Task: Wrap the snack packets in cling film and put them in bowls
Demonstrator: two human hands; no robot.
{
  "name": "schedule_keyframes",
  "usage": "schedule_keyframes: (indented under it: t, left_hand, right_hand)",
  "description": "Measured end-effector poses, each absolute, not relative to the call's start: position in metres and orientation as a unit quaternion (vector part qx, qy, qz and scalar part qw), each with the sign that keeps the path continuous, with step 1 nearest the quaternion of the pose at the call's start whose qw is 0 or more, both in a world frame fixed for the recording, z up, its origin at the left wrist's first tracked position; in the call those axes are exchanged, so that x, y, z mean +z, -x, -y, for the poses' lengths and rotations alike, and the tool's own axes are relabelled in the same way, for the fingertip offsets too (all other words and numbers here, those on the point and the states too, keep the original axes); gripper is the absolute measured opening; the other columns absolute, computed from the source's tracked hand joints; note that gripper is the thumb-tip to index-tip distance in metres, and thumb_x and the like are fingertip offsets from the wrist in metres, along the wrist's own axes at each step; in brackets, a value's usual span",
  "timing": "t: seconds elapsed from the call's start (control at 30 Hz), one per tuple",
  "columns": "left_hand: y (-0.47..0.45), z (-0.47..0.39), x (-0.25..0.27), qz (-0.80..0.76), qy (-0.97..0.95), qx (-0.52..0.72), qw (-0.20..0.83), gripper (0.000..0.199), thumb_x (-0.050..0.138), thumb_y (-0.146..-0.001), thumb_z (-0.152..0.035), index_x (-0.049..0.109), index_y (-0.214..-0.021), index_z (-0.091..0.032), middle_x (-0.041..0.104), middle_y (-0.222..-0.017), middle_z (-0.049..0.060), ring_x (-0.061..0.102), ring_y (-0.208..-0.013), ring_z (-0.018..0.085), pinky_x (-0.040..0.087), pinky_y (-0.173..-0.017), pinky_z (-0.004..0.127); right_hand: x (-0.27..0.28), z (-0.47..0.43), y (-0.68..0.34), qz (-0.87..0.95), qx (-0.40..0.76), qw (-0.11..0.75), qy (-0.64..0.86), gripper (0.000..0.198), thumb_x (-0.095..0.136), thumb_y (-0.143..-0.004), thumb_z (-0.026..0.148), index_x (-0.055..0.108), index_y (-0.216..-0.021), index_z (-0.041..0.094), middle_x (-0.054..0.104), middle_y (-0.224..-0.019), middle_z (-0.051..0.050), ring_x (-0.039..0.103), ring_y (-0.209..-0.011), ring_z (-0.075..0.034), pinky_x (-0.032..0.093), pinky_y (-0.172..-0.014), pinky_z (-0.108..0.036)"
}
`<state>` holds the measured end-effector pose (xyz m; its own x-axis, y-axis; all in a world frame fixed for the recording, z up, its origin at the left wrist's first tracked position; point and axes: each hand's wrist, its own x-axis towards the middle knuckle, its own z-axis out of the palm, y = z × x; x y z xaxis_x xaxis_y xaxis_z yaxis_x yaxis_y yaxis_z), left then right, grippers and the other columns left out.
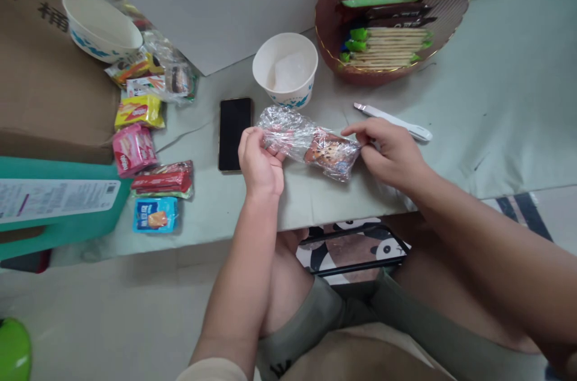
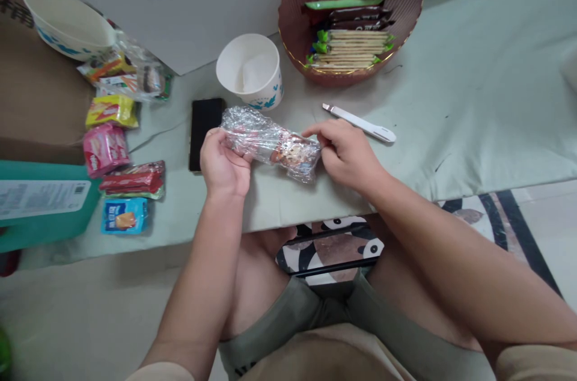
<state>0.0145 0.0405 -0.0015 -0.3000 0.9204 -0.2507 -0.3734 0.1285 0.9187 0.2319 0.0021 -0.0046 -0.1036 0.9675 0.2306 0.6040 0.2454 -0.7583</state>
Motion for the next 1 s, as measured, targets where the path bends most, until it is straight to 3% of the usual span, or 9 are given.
schedule_keyframes:
  t: [0.23, 0.33, 0.43, 0.53, 0.63, 0.73, 0.83, 0.93, 1.0]
  left_hand:
    - [-0.009, -0.043, -0.005, -0.537, -0.239, 0.616, 0.525, 0.021, 0.065, -0.074, -0.032, 0.046, -0.079, -0.024, 0.065, -0.077, -0.002, 0.07, -0.072, 0.015, 0.055, -0.067, 0.025]
    - [-0.007, -0.043, -0.006, -0.53, -0.251, 0.603, 0.541, 0.024, 0.067, -0.075, -0.036, 0.047, -0.083, -0.024, 0.066, -0.079, -0.002, 0.069, -0.07, 0.014, 0.053, -0.063, 0.024]
    - [-0.008, -0.042, -0.005, -0.513, -0.303, 0.575, 0.56, 0.035, 0.066, -0.079, -0.054, 0.051, -0.093, -0.026, 0.066, -0.077, -0.002, 0.069, -0.065, 0.016, 0.049, -0.055, 0.024]
    - [-0.012, -0.041, -0.005, -0.506, -0.388, 0.551, 0.538, 0.046, 0.073, -0.074, -0.06, 0.054, -0.098, -0.026, 0.064, -0.072, -0.003, 0.063, -0.056, 0.014, 0.042, -0.047, 0.023]
    - [-0.013, -0.039, -0.007, -0.489, -0.503, 0.516, 0.491, 0.039, 0.082, -0.069, -0.052, 0.061, -0.086, -0.023, 0.06, -0.066, -0.003, 0.054, -0.05, 0.01, 0.039, -0.045, 0.022]
    - [-0.008, -0.036, -0.008, -0.452, -0.553, 0.506, 0.483, 0.043, 0.065, -0.084, -0.063, 0.064, -0.076, -0.021, 0.059, -0.065, 0.0, 0.054, -0.054, 0.012, 0.042, -0.049, 0.025]
    - [-0.005, -0.033, -0.009, -0.404, -0.595, 0.5, 0.483, 0.056, 0.054, -0.085, -0.076, 0.07, -0.091, -0.022, 0.068, -0.084, 0.005, 0.064, -0.074, 0.017, 0.052, -0.062, 0.029]
    - [-0.009, -0.031, -0.009, -0.42, -0.673, 0.451, 0.409, 0.039, 0.078, -0.073, -0.055, 0.073, -0.093, -0.022, 0.072, -0.096, 0.006, 0.067, -0.088, 0.019, 0.055, -0.078, 0.031]
    - [-0.014, -0.031, -0.009, -0.465, -0.662, 0.445, 0.384, 0.018, 0.076, -0.075, -0.036, 0.073, -0.083, -0.021, 0.072, -0.087, 0.004, 0.068, -0.083, 0.017, 0.055, -0.078, 0.03]
  right_hand:
    - [-0.002, -0.004, -0.244, 0.642, 0.279, 0.418, 0.579, 0.018, 0.048, -0.073, 0.008, 0.057, -0.065, 0.022, 0.063, -0.086, -0.005, 0.062, -0.085, -0.022, 0.051, -0.087, -0.045]
    - [-0.002, -0.004, -0.243, 0.659, 0.246, 0.421, 0.572, 0.017, 0.051, -0.077, 0.014, 0.063, -0.084, 0.024, 0.068, -0.103, -0.009, 0.064, -0.104, -0.028, 0.051, -0.09, -0.047]
    - [-0.003, -0.004, -0.235, 0.742, 0.199, 0.39, 0.508, 0.037, 0.055, -0.078, 0.019, 0.065, -0.113, 0.023, 0.067, -0.122, -0.013, 0.061, -0.116, -0.032, 0.049, -0.093, -0.048]
    - [-0.007, -0.004, -0.227, 0.786, 0.158, 0.359, 0.477, 0.045, 0.052, -0.077, 0.013, 0.067, -0.118, 0.021, 0.07, -0.101, -0.01, 0.062, -0.097, -0.028, 0.046, -0.088, -0.045]
    - [-0.011, -0.005, -0.226, 0.784, 0.149, 0.359, 0.483, 0.037, 0.048, -0.077, 0.008, 0.072, -0.101, 0.023, 0.063, -0.082, -0.007, 0.056, -0.084, -0.025, 0.042, -0.08, -0.042]
    - [-0.011, -0.005, -0.229, 0.766, 0.175, 0.382, 0.487, 0.027, 0.05, -0.077, 0.009, 0.071, -0.083, 0.024, 0.06, -0.082, -0.006, 0.054, -0.082, -0.023, 0.042, -0.079, -0.04]
    - [-0.007, -0.004, -0.23, 0.749, 0.202, 0.396, 0.491, 0.019, 0.051, -0.073, 0.009, 0.065, -0.075, 0.022, 0.061, -0.083, -0.006, 0.054, -0.08, -0.022, 0.043, -0.077, -0.039]
    - [-0.002, -0.002, -0.229, 0.737, 0.235, 0.416, 0.478, 0.013, 0.052, -0.07, 0.01, 0.055, -0.07, 0.022, 0.062, -0.079, -0.005, 0.058, -0.081, -0.022, 0.046, -0.08, -0.041]
    - [0.001, -0.002, -0.228, 0.711, 0.27, 0.447, 0.471, 0.011, 0.052, -0.07, 0.012, 0.049, -0.07, 0.023, 0.063, -0.079, -0.004, 0.061, -0.083, -0.022, 0.048, -0.085, -0.043]
